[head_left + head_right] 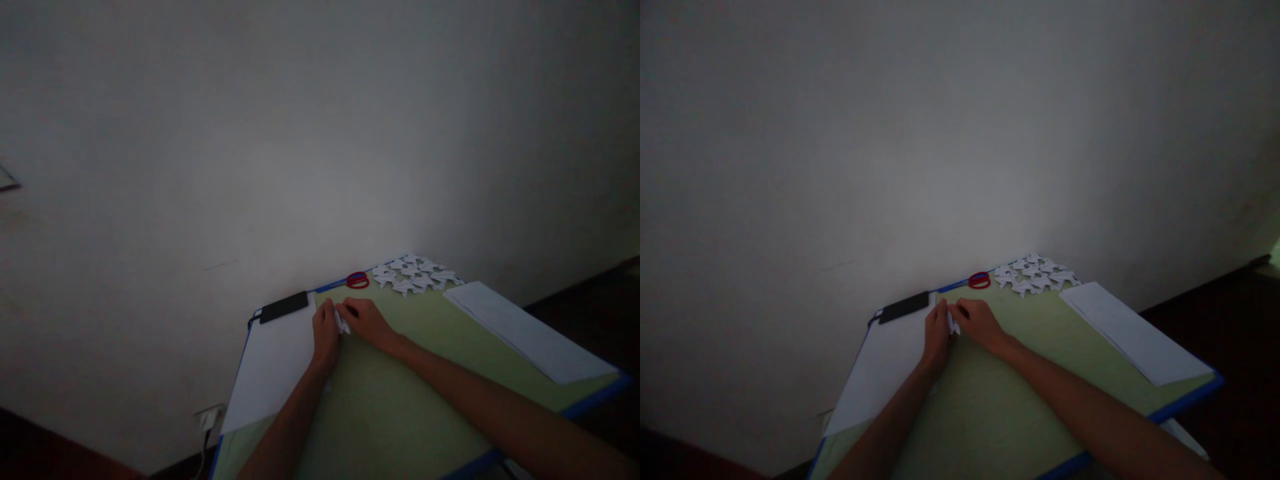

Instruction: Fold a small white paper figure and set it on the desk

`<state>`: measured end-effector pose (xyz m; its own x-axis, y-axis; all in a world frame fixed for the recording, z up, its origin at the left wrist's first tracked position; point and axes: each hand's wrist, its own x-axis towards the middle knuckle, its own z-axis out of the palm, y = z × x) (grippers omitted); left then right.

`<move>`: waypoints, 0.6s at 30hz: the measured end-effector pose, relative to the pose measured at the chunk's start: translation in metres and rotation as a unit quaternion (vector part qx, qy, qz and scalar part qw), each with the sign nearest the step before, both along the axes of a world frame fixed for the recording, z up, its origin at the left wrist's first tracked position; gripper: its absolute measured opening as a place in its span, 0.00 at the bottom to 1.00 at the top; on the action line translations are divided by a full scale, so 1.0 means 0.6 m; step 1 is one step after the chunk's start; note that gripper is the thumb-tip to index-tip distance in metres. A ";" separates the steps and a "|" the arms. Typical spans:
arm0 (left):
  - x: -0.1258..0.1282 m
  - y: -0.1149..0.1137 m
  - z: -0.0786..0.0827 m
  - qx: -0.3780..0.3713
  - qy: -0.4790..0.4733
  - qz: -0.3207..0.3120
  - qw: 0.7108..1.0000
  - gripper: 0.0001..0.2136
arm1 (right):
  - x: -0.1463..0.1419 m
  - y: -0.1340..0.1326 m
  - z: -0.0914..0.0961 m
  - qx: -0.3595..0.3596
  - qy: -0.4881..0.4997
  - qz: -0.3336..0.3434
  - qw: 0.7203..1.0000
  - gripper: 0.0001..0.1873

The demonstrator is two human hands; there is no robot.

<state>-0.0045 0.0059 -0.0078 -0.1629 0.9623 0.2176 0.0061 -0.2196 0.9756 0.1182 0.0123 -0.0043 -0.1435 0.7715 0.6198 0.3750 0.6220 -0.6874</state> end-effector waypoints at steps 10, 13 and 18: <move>-0.001 -0.005 0.009 0.057 0.095 0.030 0.993 0.22 | -0.004 -0.017 0.008 -0.008 0.006 0.007 1.000 0.28; -0.001 -0.006 0.012 0.060 0.107 0.026 0.992 0.22 | -0.004 -0.017 0.008 -0.010 0.002 0.002 1.000 0.29; -0.002 -0.005 0.012 0.045 0.100 0.010 0.994 0.21 | -0.004 -0.016 0.007 -0.010 0.002 -0.004 1.000 0.29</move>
<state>-0.0055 0.0028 -0.0008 -0.1261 0.9349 0.3318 0.2032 -0.3030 0.9311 0.1158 0.0027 -0.0001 -0.1344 0.7849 0.6049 0.3771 0.6050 -0.7012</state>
